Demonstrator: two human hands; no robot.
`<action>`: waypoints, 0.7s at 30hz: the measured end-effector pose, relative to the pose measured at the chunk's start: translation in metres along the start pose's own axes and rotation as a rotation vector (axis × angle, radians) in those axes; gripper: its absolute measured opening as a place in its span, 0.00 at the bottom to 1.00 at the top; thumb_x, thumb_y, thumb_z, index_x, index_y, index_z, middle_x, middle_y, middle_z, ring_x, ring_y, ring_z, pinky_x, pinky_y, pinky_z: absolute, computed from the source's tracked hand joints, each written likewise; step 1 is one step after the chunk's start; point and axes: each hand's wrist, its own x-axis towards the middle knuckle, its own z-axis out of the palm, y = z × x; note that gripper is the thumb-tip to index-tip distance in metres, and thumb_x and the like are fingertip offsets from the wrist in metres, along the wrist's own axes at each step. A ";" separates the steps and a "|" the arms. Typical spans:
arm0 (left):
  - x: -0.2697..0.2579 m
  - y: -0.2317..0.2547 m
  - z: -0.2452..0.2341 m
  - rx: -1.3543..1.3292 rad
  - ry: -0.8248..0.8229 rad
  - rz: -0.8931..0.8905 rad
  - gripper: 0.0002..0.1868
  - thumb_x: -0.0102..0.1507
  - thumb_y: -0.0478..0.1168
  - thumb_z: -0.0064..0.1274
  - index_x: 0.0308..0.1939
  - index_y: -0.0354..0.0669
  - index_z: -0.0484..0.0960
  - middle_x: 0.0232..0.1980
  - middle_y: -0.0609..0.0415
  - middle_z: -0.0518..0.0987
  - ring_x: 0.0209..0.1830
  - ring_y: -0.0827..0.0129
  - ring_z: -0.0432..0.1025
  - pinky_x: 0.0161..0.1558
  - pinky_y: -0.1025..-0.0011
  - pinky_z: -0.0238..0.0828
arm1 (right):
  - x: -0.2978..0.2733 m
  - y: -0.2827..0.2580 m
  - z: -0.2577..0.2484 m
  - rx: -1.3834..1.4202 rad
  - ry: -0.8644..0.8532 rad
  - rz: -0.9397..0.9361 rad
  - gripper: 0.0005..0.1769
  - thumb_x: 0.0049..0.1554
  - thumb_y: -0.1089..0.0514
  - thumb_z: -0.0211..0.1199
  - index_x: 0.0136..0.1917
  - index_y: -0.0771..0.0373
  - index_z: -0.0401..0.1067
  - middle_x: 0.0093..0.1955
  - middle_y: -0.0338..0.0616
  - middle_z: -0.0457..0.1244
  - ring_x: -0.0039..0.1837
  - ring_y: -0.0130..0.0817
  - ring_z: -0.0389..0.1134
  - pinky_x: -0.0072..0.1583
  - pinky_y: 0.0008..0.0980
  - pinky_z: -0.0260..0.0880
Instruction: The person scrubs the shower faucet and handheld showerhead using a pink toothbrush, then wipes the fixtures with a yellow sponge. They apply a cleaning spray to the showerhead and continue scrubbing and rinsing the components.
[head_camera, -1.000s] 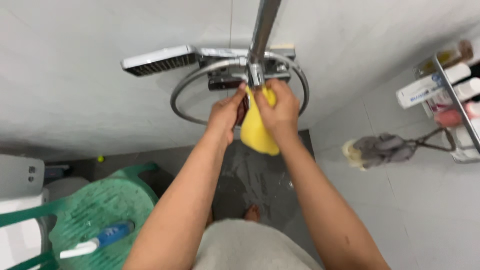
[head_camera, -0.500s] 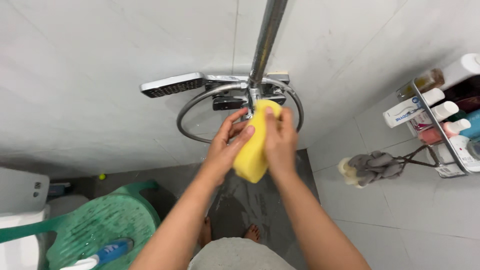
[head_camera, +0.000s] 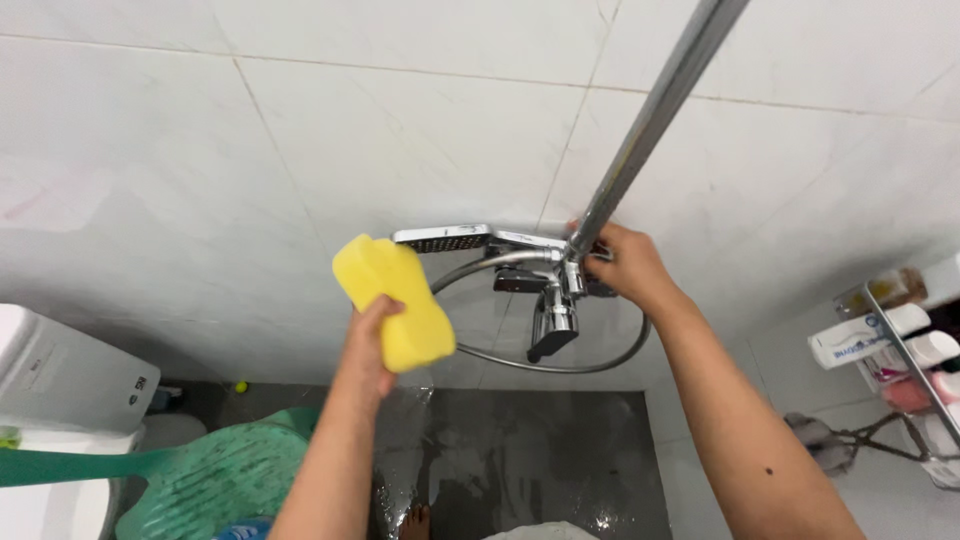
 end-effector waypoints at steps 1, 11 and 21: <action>0.011 0.006 -0.004 -0.046 -0.042 -0.033 0.27 0.54 0.38 0.50 0.58 0.40 0.70 0.49 0.47 0.77 0.49 0.54 0.75 0.49 0.52 0.77 | 0.003 0.001 0.004 -0.010 -0.020 -0.030 0.28 0.50 0.70 0.66 0.64 0.55 0.75 0.57 0.49 0.71 0.55 0.42 0.74 0.57 0.37 0.73; 0.025 0.030 0.035 -0.139 -0.244 -0.007 0.28 0.51 0.38 0.47 0.56 0.33 0.77 0.50 0.44 0.81 0.50 0.54 0.78 0.52 0.57 0.78 | -0.003 0.009 -0.012 0.055 0.001 -0.115 0.25 0.52 0.68 0.64 0.64 0.63 0.71 0.57 0.52 0.70 0.60 0.46 0.72 0.60 0.42 0.72; 0.002 0.020 0.150 0.351 -0.421 0.081 0.43 0.50 0.30 0.47 0.72 0.55 0.63 0.54 0.53 0.78 0.49 0.64 0.73 0.49 0.64 0.74 | -0.055 0.048 -0.059 0.283 -0.054 0.448 0.12 0.53 0.55 0.69 0.40 0.67 0.76 0.31 0.47 0.67 0.34 0.32 0.69 0.40 0.34 0.71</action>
